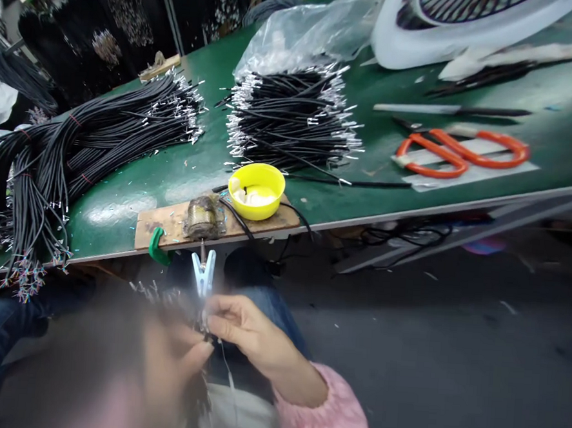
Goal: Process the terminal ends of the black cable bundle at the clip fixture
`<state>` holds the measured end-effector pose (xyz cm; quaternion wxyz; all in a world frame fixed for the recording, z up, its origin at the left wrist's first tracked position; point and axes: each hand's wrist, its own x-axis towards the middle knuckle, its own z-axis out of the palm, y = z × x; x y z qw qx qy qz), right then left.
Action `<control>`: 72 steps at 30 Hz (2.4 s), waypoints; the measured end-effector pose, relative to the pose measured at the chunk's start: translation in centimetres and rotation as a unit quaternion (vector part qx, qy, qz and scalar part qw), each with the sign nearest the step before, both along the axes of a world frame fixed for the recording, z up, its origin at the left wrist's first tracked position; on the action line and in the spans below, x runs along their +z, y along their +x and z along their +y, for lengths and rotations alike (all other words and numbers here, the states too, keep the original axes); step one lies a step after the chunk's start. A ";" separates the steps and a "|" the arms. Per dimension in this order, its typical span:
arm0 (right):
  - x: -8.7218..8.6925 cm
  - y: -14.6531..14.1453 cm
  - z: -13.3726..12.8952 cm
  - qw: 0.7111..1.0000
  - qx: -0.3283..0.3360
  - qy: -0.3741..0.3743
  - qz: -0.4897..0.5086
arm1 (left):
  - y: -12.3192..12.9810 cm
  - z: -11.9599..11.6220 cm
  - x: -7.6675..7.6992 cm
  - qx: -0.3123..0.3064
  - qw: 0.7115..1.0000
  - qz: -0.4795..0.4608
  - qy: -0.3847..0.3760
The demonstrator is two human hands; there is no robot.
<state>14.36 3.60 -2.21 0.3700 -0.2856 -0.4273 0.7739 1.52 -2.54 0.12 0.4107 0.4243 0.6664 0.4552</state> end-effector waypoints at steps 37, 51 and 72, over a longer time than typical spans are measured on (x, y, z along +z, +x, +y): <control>-0.9 0.2 -4.9 0.811 -0.293 0.349 -0.365 | -0.5 -1.3 -2.3 -0.061 0.989 0.138 -0.007; -1.0 -0.8 -5.6 0.754 -0.330 0.416 -0.387 | -0.2 -1.4 -2.4 -0.067 0.989 0.120 -0.056; -2.6 0.5 -3.3 0.987 -0.128 0.063 -0.070 | -0.2 -0.6 -3.2 -0.061 0.995 -0.042 -0.066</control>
